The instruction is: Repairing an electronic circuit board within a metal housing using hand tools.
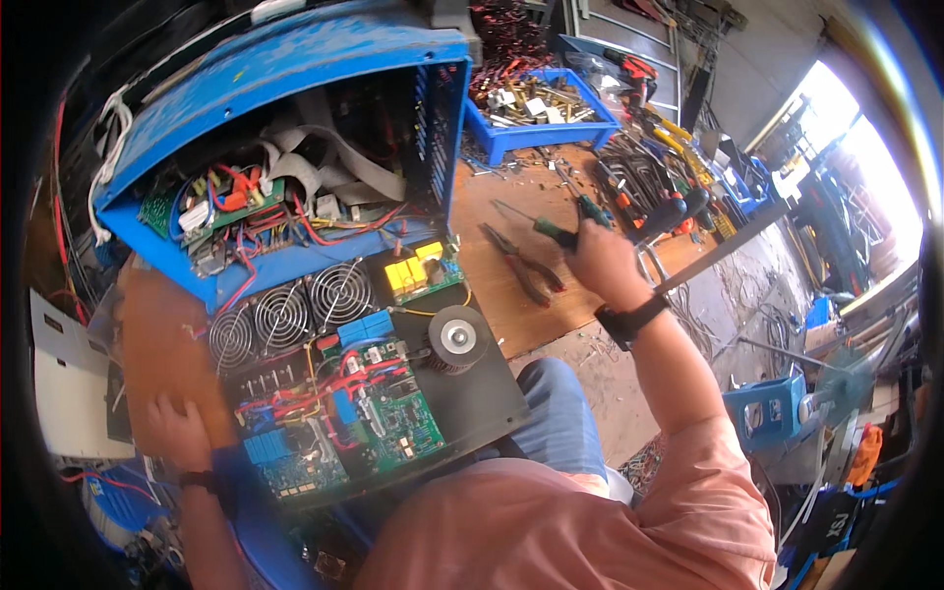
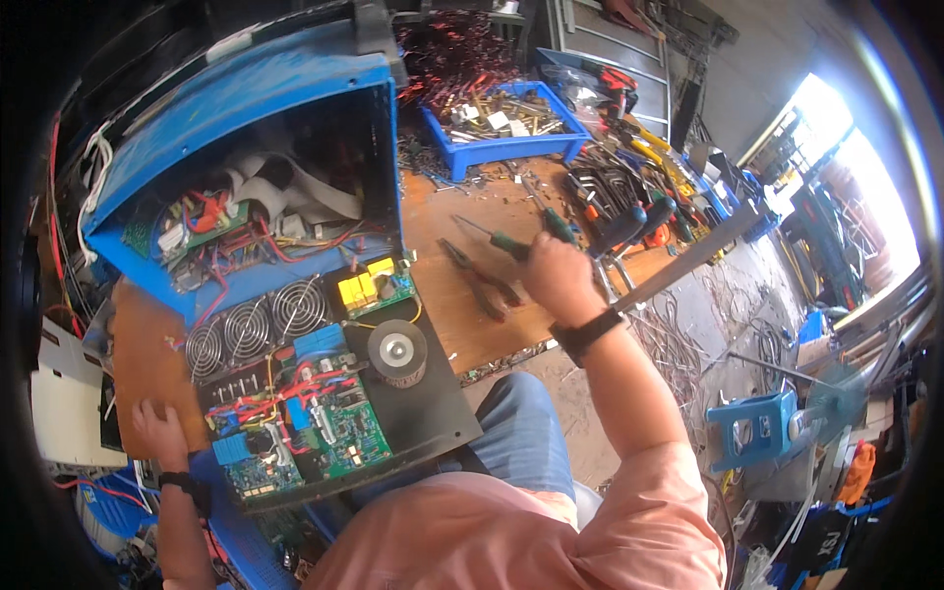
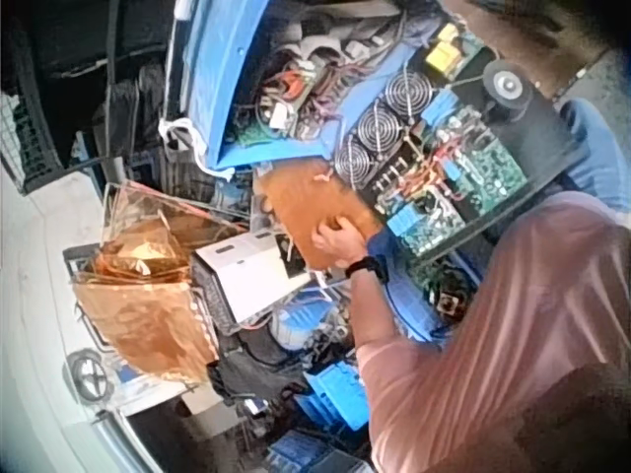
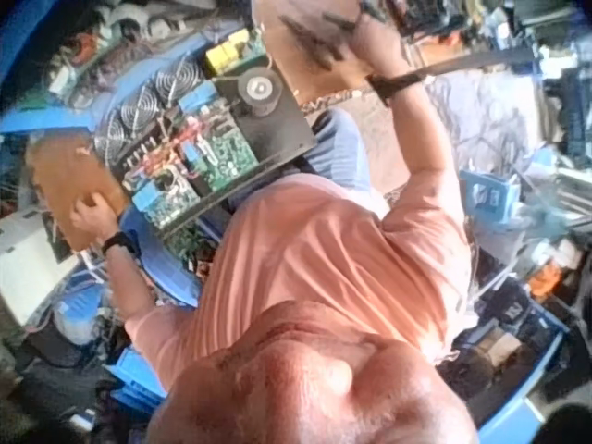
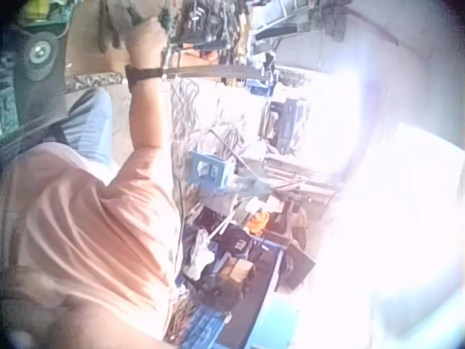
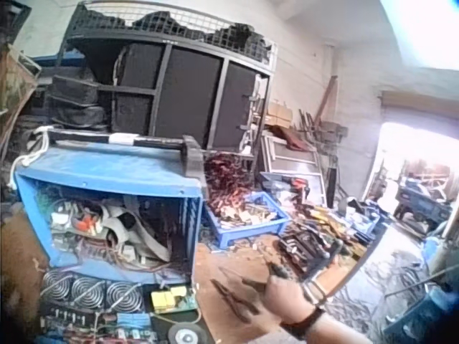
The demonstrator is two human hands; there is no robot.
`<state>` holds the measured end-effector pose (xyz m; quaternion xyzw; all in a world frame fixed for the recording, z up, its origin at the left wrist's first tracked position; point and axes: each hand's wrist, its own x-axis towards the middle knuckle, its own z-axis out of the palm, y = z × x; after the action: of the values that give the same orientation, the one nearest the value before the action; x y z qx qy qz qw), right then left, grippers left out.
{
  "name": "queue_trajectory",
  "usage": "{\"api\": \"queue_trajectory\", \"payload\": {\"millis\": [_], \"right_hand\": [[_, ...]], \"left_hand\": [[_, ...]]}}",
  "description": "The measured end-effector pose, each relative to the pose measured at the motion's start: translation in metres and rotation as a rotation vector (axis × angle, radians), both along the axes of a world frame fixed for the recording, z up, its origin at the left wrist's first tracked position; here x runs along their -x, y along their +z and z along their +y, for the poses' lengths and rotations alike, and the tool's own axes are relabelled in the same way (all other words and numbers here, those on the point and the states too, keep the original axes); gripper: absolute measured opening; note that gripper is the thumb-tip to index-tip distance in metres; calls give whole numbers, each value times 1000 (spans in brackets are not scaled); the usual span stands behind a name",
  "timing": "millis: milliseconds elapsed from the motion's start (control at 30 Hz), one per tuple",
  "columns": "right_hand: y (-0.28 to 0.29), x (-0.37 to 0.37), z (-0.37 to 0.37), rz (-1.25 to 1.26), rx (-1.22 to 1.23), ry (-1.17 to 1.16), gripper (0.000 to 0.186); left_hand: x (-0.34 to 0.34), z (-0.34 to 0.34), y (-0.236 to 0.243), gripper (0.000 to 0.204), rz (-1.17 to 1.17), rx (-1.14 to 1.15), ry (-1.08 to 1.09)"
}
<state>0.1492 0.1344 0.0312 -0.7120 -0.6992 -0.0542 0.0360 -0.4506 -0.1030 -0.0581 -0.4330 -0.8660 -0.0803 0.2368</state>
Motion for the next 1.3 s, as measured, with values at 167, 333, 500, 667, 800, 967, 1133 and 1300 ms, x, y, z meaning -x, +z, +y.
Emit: {"api": "queue_trajectory", "payload": {"millis": [167,333,500,667,800,967,1133,1300], "right_hand": [[88,2,-35,541,-251,201,36],[150,34,-65,796,-172,387,36],[159,92,-65,713,46,620,30],[142,137,-50,537,53,742,35],[136,146,-44,466,67,726,37],[134,148,-40,454,81,699,37],[132,148,-39,440,67,724,37],[130,149,-44,413,21,784,36]], "left_hand": [[6,-1,-8,44,2,-24,-4],[11,-2,-15,44,16,-52,5],[12,0,-15,40,-14,-90,-2],[10,1,-11,36,-37,-101,-13],[13,1,-16,36,-64,-155,-69],[23,2,-27,36,-56,-191,-91],[26,1,-30,35,-49,-207,-115],[24,3,-28,35,-64,-218,-132]]}}
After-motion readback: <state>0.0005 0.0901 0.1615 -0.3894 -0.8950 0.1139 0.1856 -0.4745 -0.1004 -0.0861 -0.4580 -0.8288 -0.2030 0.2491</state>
